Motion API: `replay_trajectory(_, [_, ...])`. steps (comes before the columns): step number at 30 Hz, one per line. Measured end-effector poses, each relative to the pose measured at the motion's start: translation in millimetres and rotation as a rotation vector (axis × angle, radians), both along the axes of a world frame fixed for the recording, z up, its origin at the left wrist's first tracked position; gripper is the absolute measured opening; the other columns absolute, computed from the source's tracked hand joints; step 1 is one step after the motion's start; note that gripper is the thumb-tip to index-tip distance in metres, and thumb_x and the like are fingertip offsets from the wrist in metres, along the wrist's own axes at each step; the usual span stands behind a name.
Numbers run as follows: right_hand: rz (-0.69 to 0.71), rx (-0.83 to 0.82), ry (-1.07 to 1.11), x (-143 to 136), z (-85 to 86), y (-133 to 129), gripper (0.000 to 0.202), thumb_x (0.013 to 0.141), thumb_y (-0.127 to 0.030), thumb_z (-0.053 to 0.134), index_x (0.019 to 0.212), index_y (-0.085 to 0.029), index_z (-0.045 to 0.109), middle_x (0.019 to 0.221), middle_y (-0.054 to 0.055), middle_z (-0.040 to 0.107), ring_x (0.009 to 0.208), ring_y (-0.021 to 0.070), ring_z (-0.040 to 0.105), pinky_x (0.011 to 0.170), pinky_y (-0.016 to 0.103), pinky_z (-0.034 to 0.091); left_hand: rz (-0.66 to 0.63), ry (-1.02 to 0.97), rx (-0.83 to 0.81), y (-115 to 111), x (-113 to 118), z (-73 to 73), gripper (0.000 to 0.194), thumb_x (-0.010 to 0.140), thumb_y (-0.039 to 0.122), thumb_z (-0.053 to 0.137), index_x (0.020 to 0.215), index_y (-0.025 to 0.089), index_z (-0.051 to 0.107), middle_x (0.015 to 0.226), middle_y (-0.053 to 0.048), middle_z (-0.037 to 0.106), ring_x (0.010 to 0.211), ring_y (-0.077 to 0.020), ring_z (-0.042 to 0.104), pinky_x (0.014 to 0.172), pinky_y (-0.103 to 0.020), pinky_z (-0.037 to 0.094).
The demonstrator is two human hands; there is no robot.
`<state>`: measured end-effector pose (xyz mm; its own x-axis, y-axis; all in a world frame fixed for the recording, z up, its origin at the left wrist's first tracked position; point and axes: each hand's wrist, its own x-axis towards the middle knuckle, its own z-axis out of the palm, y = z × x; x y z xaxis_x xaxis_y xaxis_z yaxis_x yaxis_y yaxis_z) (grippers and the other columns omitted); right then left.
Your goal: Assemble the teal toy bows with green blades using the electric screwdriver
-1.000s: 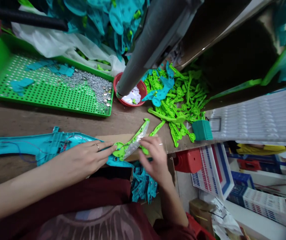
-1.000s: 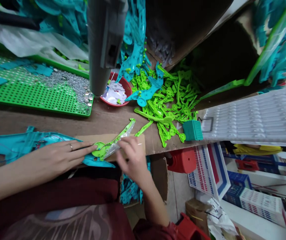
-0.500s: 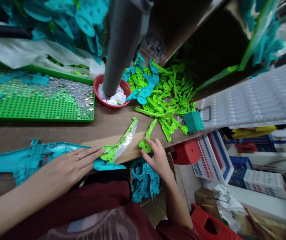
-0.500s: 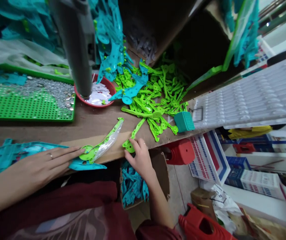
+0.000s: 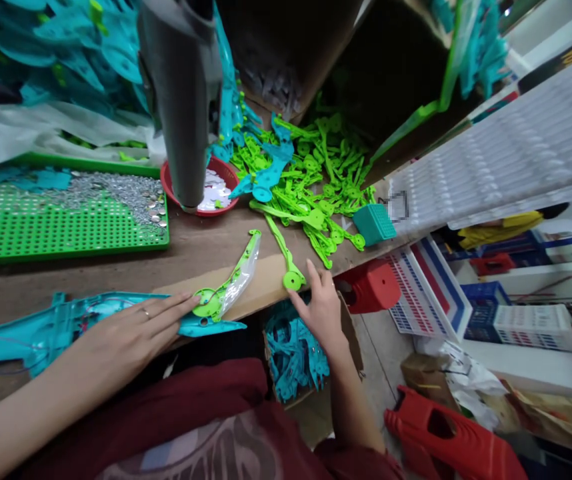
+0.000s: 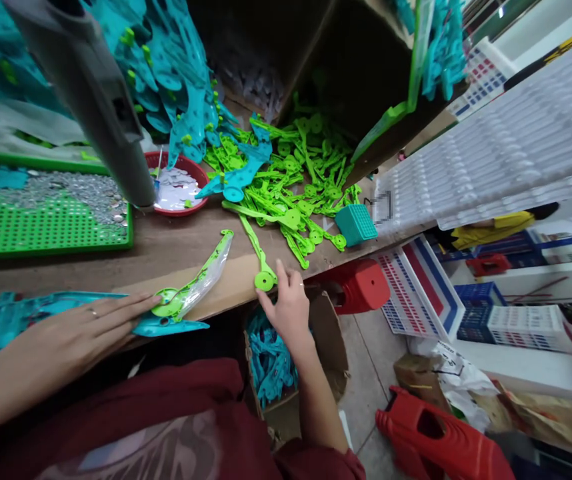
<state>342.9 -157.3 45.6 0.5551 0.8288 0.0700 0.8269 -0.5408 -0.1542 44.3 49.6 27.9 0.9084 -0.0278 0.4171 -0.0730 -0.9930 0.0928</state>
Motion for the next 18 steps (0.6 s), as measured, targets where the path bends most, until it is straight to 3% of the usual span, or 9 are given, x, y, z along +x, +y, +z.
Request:
replay_trajectory(2, [0.253, -0.055, -0.004, 8, 6.2, -2, 0.056, 0.096, -0.036, 0.058, 0.147, -0.015, 0.051, 0.135, 0.023, 0.055, 0.125, 0.0363, 0.054, 0.103, 0.052, 0.051, 0.008, 0.007, -0.039, 0, -1, -2.2, 0.042, 0.105, 0.025, 0.032, 0.113, 0.021, 0.073, 0.133, -0.008, 0.07, 0.105, -0.0265, 0.073, 0.081, -0.042, 0.06])
replay_trajectory(5, [0.449, -0.166, 0.086, 16, 13.4, 0, 0.046, 0.097, -0.032, 0.057, 0.141, -0.017, 0.056, 0.118, 0.018, 0.06, 0.112, 0.0321, 0.059, 0.098, 0.052, 0.055, 0.024, 0.002, -0.079, -4, -2, -6.2, 0.037, 0.105, 0.027, 0.039, 0.11, 0.02, 0.074, 0.136, -0.009, 0.068, 0.107, -0.0271, 0.072, 0.085, -0.042, 0.059])
replay_trajectory(8, [0.548, -0.212, 0.21, 18, 15.8, 4, 0.057, 0.092, -0.034, 0.068, 0.143, -0.017, 0.051, 0.113, 0.015, 0.061, 0.108, 0.0306, 0.062, 0.095, 0.051, 0.057, 0.045, 0.024, -0.048, -7, -3, -8.5, 0.035, 0.105, 0.023, 0.039, 0.112, 0.017, 0.073, 0.136, -0.01, 0.068, 0.11, -0.0267, 0.071, 0.089, -0.043, 0.059])
replay_trajectory(13, [0.635, -0.263, 0.315, 21, 16.4, 12, 0.075, 0.083, -0.025, 0.078, 0.149, -0.023, 0.043, 0.133, 0.015, 0.058, 0.125, 0.0317, 0.061, 0.104, 0.052, 0.054, 0.087, 0.06, -0.137, -10, -3, -6.0, 0.031, 0.103, 0.018, 0.042, 0.114, 0.019, 0.071, 0.14, -0.011, 0.065, 0.106, -0.0238, 0.07, 0.09, -0.04, 0.058])
replay_trajectory(16, [0.651, -0.307, 0.301, 22, 22.1, 16, 0.065, 0.083, -0.023, 0.078, 0.142, -0.019, 0.05, 0.125, 0.015, 0.061, 0.116, 0.0302, 0.066, 0.097, 0.048, 0.058, 0.137, 0.094, -0.157, -12, -3, -3.2, 0.028, 0.101, 0.014, 0.045, 0.113, 0.02, 0.069, 0.144, -0.011, 0.061, 0.094, -0.0211, 0.071, 0.084, -0.037, 0.057])
replay_trajectory(18, [0.657, -0.284, 0.283, 17, 30.1, 21, 0.054, 0.083, -0.03, 0.079, 0.13, -0.016, 0.057, 0.112, 0.013, 0.064, 0.101, 0.028, 0.069, 0.086, 0.044, 0.06, 0.145, 0.1, -0.154, -14, -3, -2.1, 0.026, 0.099, 0.012, 0.045, 0.104, 0.019, 0.069, 0.146, -0.011, 0.06, 0.093, -0.0207, 0.07, 0.081, -0.036, 0.057])
